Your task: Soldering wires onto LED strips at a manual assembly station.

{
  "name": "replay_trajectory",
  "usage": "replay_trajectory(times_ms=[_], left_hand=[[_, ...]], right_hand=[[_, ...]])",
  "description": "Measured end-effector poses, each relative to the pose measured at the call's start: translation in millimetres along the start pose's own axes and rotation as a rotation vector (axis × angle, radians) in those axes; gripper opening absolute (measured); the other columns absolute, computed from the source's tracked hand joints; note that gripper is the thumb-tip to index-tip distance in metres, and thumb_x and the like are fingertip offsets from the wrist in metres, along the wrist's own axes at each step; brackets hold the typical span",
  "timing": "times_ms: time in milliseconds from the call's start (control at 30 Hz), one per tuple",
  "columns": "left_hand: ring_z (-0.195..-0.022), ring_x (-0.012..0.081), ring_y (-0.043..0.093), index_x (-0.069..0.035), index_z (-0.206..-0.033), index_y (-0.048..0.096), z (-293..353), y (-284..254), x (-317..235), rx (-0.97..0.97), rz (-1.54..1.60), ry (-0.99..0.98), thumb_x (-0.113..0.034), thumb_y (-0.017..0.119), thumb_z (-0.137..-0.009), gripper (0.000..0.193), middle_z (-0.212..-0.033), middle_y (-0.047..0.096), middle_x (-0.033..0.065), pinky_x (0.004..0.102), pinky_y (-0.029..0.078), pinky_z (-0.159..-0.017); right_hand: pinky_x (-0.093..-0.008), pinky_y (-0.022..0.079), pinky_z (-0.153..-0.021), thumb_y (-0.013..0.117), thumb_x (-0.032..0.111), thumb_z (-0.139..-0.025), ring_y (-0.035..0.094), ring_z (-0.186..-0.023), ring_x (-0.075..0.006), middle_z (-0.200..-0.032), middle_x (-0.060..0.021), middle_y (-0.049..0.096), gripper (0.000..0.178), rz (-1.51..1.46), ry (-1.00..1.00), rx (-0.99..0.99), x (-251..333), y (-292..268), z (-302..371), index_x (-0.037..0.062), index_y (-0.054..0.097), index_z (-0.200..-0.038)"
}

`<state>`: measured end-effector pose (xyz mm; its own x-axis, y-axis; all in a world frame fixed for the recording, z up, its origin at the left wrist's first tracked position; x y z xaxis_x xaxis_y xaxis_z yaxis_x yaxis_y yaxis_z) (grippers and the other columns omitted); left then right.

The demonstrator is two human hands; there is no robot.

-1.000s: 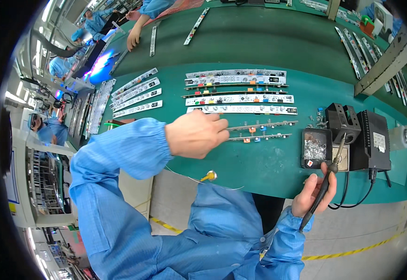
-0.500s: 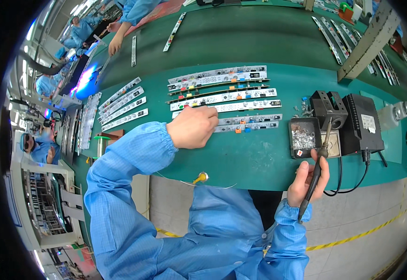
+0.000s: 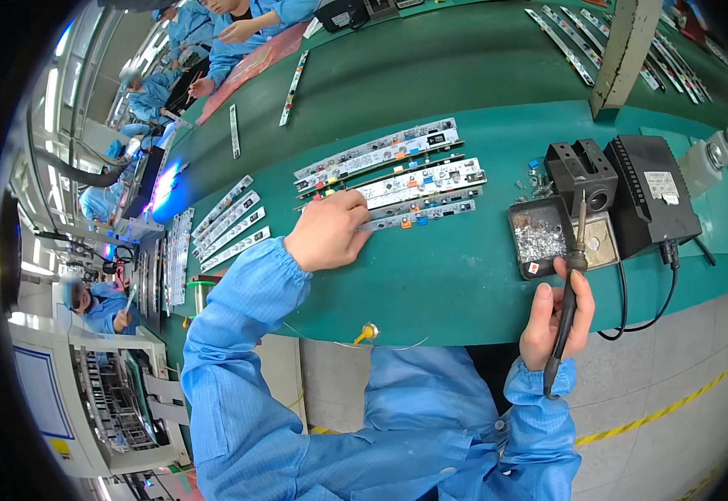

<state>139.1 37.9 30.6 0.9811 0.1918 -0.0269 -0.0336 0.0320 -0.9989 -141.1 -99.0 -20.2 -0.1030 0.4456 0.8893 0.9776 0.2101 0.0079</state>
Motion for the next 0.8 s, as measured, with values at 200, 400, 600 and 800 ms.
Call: replay_trajectory(times_ms=[200,400,600,800], left_hand=[[-0.089,0.0287,0.059,-0.004,-0.087,0.062,0,-32,-11,-0.108,0.053,-0.004,-0.019,0.067,-0.073,0.021,-0.101,0.056,0.0106,0.0395,0.05,-0.069],[-0.087,0.0313,0.061,-0.004,-0.087,0.063,-64,-73,-20,-0.28,0.073,0.047,-0.017,0.068,-0.074,0.019,-0.1,0.06,0.0124,0.0376,0.051,-0.073],[-0.097,0.0305,0.059,-0.003,-0.1,0.063,-229,-63,-13,-0.209,0.183,-0.066,-0.029,0.06,-0.082,0.031,-0.105,0.06,0.0144,0.0388,0.047,-0.084],[-0.118,0.0353,0.047,-0.009,-0.124,0.054,-398,-21,-37,-0.325,0.191,-0.164,-0.039,0.055,-0.084,0.05,-0.125,0.051,0.0195,0.0393,0.039,-0.101]], right_hand=[[-0.0203,0.043,-0.066,0.057,-0.002,-0.084,0.048,-0.073,-0.0061,-0.118,-0.0159,0.059,0.043,-0.054,0.057,0.062,0,-1,3,0.0014,0.045,-0.125],[-0.024,0.046,-0.066,0.061,-0.005,-0.08,0.051,-0.071,-0.0098,-0.113,-0.0195,0.06,0.045,-0.033,-0.042,0.121,7,-9,0,0.0013,0.044,-0.121],[-0.0258,0.047,-0.063,0.062,-0.007,-0.077,0.055,-0.07,-0.0134,-0.109,-0.0245,0.059,0.053,-0.141,-0.041,0.099,3,-18,-2,0.0048,0.041,-0.124],[-0.0309,0.049,-0.063,0.061,-0.006,-0.075,0.055,-0.069,-0.0179,-0.106,-0.0314,0.056,0.058,-0.147,-0.092,0.172,3,-17,-7,0.0061,0.036,-0.126]])
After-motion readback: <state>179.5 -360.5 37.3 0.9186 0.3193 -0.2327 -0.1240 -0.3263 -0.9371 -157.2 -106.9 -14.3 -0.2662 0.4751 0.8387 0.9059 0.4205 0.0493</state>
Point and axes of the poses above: each hand's wrist, its own z-axis away from the middle knuckle, its own y-axis out of the palm, x = y × z, the point moved 7 cm from there along -z, towards the middle knuckle
